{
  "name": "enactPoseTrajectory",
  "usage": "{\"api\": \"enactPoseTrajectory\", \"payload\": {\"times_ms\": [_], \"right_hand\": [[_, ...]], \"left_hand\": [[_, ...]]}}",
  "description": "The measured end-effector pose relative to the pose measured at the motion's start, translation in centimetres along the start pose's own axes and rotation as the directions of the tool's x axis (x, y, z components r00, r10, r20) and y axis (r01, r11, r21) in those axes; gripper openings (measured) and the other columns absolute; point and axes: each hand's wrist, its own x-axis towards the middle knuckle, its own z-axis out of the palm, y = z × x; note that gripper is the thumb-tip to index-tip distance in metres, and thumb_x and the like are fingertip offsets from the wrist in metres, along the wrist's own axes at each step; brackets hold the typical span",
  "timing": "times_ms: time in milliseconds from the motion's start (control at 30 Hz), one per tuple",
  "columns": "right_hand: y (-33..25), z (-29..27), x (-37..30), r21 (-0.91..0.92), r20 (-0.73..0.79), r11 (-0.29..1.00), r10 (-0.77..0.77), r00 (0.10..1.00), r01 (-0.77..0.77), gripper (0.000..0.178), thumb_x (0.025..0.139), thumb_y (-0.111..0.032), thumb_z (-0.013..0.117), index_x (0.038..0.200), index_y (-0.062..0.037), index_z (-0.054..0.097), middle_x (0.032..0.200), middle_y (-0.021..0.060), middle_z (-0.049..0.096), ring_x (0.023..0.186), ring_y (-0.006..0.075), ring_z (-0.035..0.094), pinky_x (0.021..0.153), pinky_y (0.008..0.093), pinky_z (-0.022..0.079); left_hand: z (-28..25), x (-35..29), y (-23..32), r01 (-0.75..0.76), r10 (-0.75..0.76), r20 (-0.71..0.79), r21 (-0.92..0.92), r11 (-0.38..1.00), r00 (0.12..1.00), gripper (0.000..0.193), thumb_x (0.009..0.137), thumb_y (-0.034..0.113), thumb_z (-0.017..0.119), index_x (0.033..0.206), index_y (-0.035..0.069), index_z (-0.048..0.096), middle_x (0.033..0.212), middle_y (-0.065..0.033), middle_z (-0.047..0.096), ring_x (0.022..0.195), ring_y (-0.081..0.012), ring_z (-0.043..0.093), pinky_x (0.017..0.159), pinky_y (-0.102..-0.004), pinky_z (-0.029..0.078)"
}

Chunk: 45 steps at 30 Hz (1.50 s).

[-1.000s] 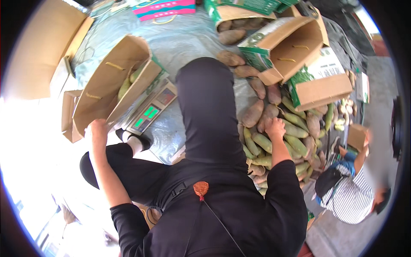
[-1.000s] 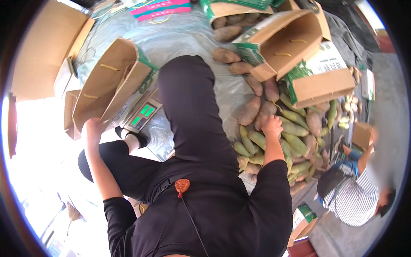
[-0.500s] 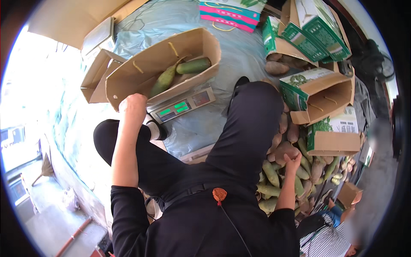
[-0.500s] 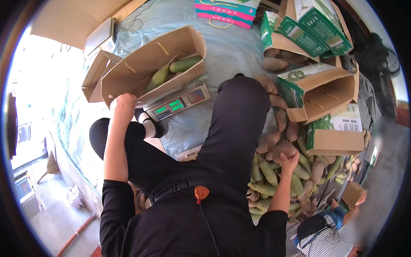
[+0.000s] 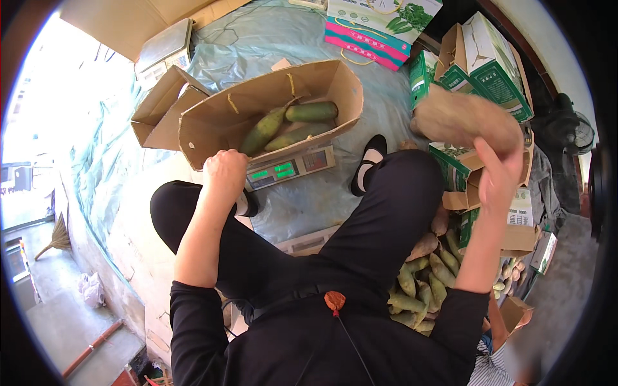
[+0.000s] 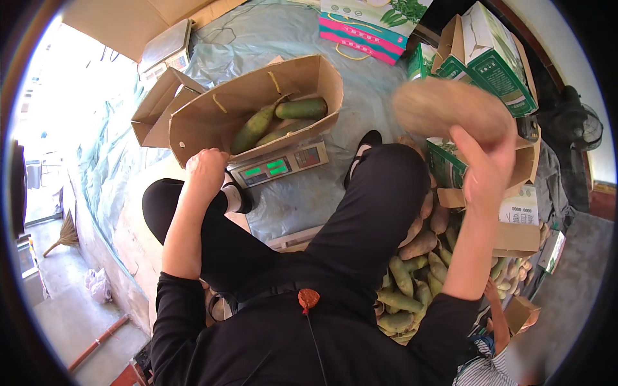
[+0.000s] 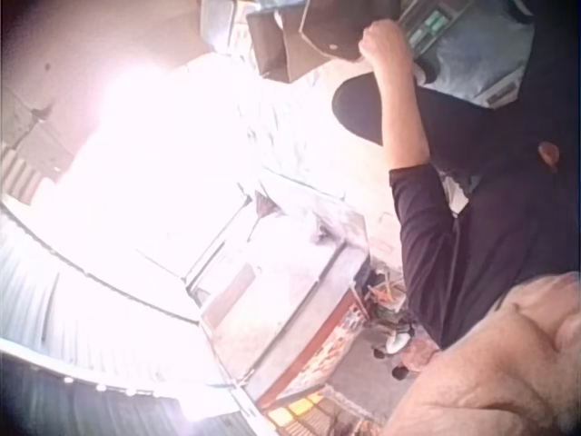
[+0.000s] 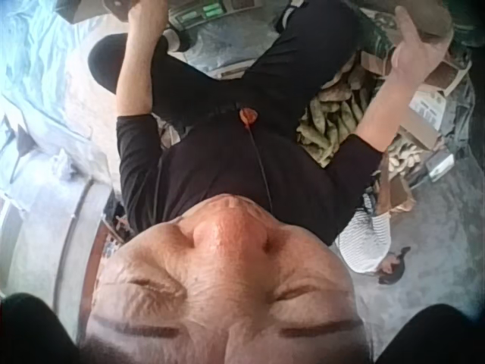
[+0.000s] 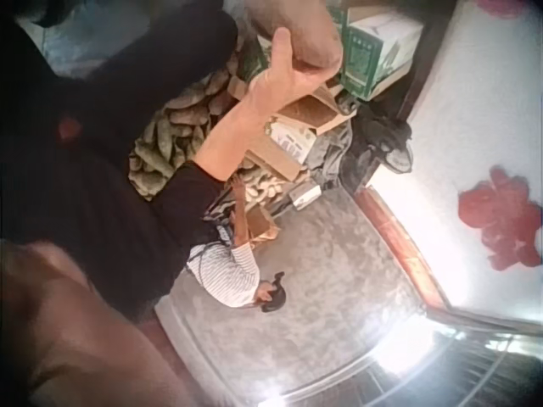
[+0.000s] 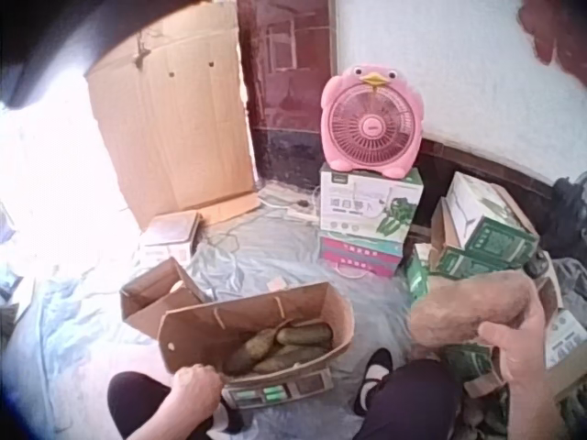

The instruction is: The recorder is sorting various melons/vegetables and weighing them into bags and boxes on a floor covered with plastic.

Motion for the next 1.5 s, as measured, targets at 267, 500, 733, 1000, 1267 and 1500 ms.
{"api": "enactPoseTrajectory", "payload": {"times_ms": [267,500,733,1000,1267,1500], "right_hand": [[6.6,18.2,5.1,-0.2,0.515,0.969,-0.021,0.857,0.145,0.06,0.061,-0.014,0.079,0.113,-0.0044,0.051,0.107,0.0128,0.059,0.1,0.0262,0.058,0.086,0.0357,0.048],[12.7,25.9,3.1,-0.484,0.746,0.789,0.146,0.649,0.378,0.059,0.06,-0.014,0.078,0.11,-0.0055,0.047,0.11,0.0175,0.056,0.102,0.0369,0.054,0.085,0.0429,0.046],[15.1,30.2,2.6,-0.583,0.715,0.757,0.307,0.627,0.294,0.06,0.059,-0.016,0.08,0.107,-0.0016,0.046,0.11,0.0202,0.056,0.103,0.038,0.056,0.086,0.0434,0.046],[16.6,29.6,2.3,-0.658,0.648,0.72,0.392,0.653,0.22,0.061,0.057,-0.016,0.081,0.106,-0.0013,0.048,0.109,0.0216,0.057,0.101,0.0386,0.057,0.085,0.0425,0.048],[17.7,28.5,1.9,-0.695,0.544,0.711,0.428,0.722,0.102,0.053,0.064,-0.009,0.071,0.111,-0.0004,0.048,0.114,0.0216,0.055,0.104,0.0396,0.056,0.088,0.0421,0.048],[17.3,28.1,2.1,-0.682,0.529,0.731,0.474,0.704,0.02,0.041,0.074,-0.006,0.06,0.112,0.0008,0.048,0.115,0.0227,0.054,0.102,0.0402,0.056,0.088,0.0413,0.047]], "left_hand": [[0.2,0.0,0.0,-0.028,0.03,0.02,-0.069,0.997,0.999,0.011,0.071,-0.001,0.056,0.077,0.004,0.065,0.079,-0.0133,0.063,0.083,-0.0308,0.063,0.073,-0.0403,0.052],[-0.1,-0.2,-0.5,-0.071,0.071,-0.012,-0.059,0.996,0.997,0.008,0.072,0.004,0.06,0.076,0.006,0.068,0.081,-0.0096,0.064,0.082,-0.0247,0.065,0.069,-0.0351,0.054],[0.2,0.0,-0.8,-0.054,0.055,0.011,-0.088,0.995,0.998,0.01,0.071,0.004,0.06,0.077,0.008,0.067,0.081,-0.01,0.063,0.081,-0.026,0.064,0.069,-0.0355,0.054],[-1.7,2.2,-5.4,0.035,0.06,0.112,-0.693,0.72,0.992,0.025,0.081,0.023,0.059,0.091,0.002,0.069,0.087,-0.0196,0.065,0.086,-0.036,0.061,0.078,-0.0423,0.049],[4.6,14.3,-5.2,-0.115,0.229,0.314,-0.344,0.932,0.922,0.06,0.074,0.033,0.071,0.12,-0.002,0.054,0.114,-0.0233,0.059,0.108,-0.036,0.056,0.092,-0.0402,0.045],[13.0,17.9,-1.6,0.015,0.095,0.448,-0.235,0.972,0.889,0.084,0.064,0.038,0.078,0.129,0.003,0.038,0.122,-0.0238,0.053,0.112,-0.0351,0.054,0.094,-0.0403,0.045]]}}
